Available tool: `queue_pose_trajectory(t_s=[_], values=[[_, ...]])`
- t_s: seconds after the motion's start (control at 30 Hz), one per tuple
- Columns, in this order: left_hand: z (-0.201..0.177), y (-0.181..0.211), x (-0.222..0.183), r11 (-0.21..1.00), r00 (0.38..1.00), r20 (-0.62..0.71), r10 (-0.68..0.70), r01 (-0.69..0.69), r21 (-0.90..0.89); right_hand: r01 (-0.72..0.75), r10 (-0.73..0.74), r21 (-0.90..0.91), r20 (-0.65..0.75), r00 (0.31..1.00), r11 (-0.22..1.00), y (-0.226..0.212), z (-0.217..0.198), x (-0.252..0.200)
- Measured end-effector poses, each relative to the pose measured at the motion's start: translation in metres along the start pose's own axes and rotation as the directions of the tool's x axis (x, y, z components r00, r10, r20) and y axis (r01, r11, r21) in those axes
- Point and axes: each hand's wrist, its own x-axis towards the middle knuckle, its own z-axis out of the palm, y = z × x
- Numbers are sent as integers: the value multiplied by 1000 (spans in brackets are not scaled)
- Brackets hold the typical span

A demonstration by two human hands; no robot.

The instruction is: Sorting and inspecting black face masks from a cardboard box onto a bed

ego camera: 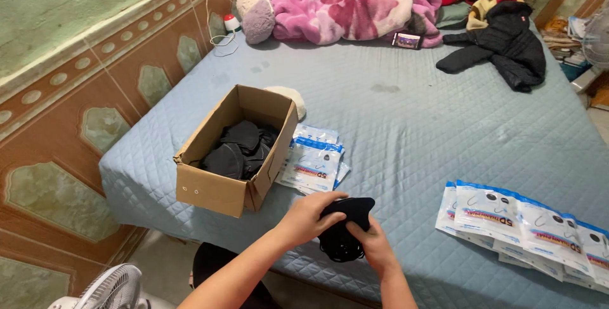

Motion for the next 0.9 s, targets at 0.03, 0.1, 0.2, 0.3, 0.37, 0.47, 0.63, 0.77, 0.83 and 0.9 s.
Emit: queue_pose_trajectory(t_s=[0.03, 0.1, 0.2, 0.3, 0.37, 0.47, 0.63, 0.77, 0.83, 0.9], values=[[3, 2, -4, 1000, 1000, 5, 4, -4, -3, 2, -2, 1, -7, 1000, 1000, 6, 0, -3], [9, 7, -12, 915, 948, -138, -287, 229, -332, -18, 29, 69, -160, 987, 997, 18, -1, -10], [33, -17, -27, 818, 867, -287, -406, 205, -538, 28, 33, 208, -283, 959, 978, 30, -8, -15], [58, -26, -39, 686, 864, -95, -494, 321, -653, -32, 53, 74, -296, 954, 997, 24, -3, -27], [76, -33, -43, 672, 872, -78, -484, 313, -671, -69, 79, 46, -261, 962, 997, 26, 1, -33], [66, -21, -42, 670, 862, 17, -506, 405, -622, -89, 78, -38, -233, 969, 995, 27, -5, -41], [49, -14, -34, 853, 908, 117, -403, 419, -311, -53, 32, -258, -85, 996, 965, 12, -19, -54], [39, 7, -29, 856, 835, 370, -408, 491, -163, -160, 165, -378, -20, 986, 912, 9, -31, -60], [42, 5, -29, 825, 800, 402, -445, 541, -163, -150, 168, -359, 20, 986, 921, 20, -47, -60], [47, -2, -28, 802, 787, 304, -537, 588, -104, -151, 139, -225, -69, 988, 963, 34, -65, -58]])
